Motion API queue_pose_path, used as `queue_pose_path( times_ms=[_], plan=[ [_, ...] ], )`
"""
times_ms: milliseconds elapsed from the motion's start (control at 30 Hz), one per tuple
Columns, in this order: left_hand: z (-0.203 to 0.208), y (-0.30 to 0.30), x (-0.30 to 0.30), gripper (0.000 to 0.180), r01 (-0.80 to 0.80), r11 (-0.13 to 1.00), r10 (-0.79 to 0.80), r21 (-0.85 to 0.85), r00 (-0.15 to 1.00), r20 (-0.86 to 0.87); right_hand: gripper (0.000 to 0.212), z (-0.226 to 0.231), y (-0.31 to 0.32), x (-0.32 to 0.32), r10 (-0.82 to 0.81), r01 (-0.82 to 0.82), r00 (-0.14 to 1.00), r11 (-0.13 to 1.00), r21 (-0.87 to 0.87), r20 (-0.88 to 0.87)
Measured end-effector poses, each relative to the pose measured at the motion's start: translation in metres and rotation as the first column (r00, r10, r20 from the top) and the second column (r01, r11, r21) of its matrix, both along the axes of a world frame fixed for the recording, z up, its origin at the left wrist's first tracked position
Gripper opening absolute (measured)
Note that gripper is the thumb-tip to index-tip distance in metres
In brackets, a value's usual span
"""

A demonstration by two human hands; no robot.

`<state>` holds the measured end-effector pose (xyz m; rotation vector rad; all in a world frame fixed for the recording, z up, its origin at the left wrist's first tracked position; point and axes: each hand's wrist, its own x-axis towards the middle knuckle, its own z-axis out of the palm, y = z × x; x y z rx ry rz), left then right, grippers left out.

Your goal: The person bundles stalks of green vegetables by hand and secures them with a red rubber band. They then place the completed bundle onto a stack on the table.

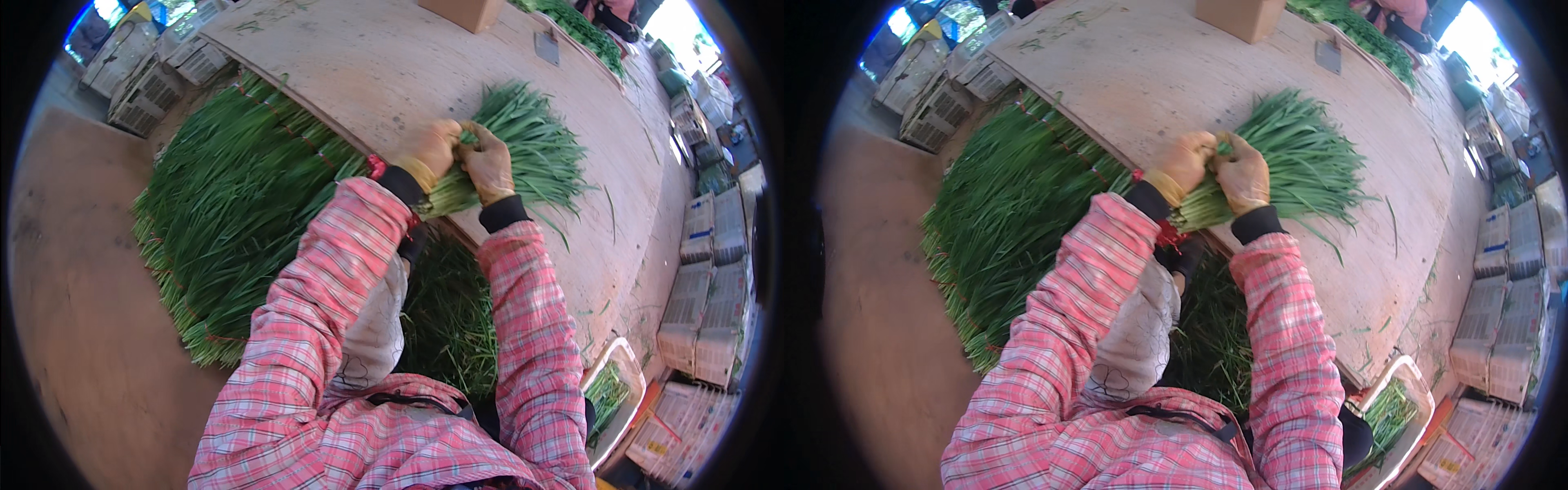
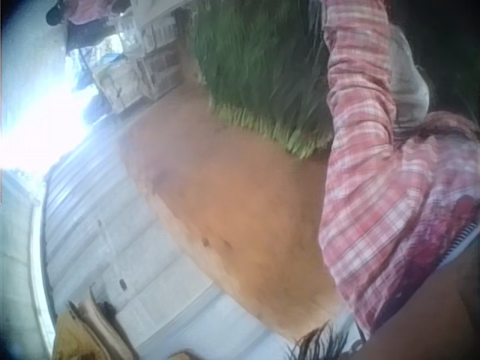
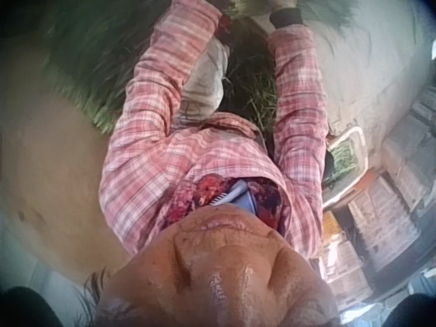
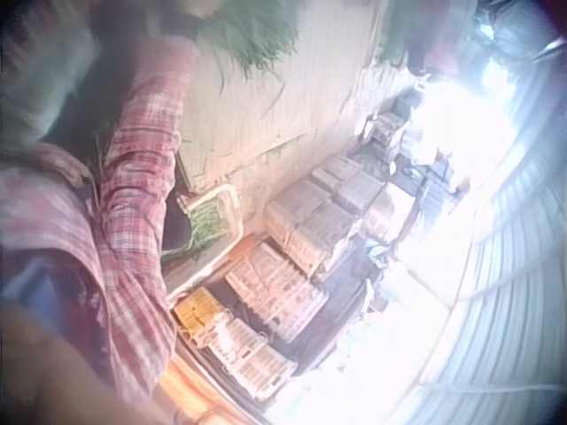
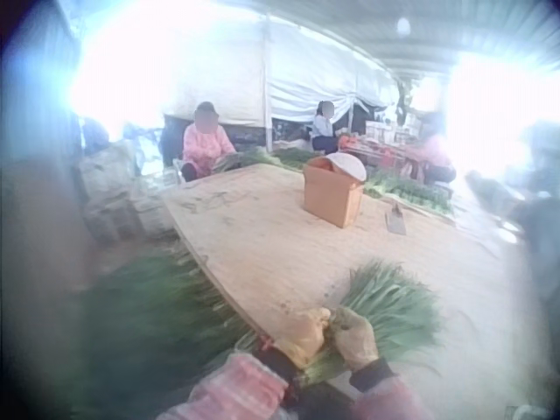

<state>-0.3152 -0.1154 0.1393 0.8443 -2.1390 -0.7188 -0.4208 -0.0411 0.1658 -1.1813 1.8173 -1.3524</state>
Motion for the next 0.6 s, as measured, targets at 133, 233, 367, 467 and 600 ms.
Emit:
queue_pose_path(
  times_ms=[133, 233, 367, 467, 600],
  plan=[
    [0.028, 0.028, -0.005, 0.009, -0.110, 0.845, 0.212, -0.524, 0.967, 0.139, 0.030, 0.018, 0.006, -0.017, 0.197, -0.222, 0.968, 0.962, 0.162, 0.159],
    [0.029, 0.026, -0.008, 0.005, -0.149, 0.901, 0.198, -0.408, 0.977, 0.081, 0.024, 0.013, 0.010, -0.027, 0.190, -0.244, 0.957, 0.936, 0.253, 0.221],
    [0.017, -0.008, 0.004, 0.007, -0.369, 0.923, 0.325, -0.109, 0.899, -0.293, 0.014, 0.011, 0.009, -0.018, 0.207, -0.228, 0.968, 0.961, 0.155, 0.138],
    [-0.009, -0.053, 0.052, 0.017, -0.421, 0.851, 0.521, 0.313, 0.751, -0.407, 0.018, 0.009, 0.007, -0.016, 0.261, -0.289, 0.941, 0.951, 0.113, 0.213],
    [-0.046, -0.085, 0.071, 0.017, -0.371, 0.710, 0.569, 0.598, 0.803, -0.178, 0.018, 0.013, 0.013, -0.017, 0.223, -0.246, 0.957, 0.963, 0.111, 0.184]
  ],
)
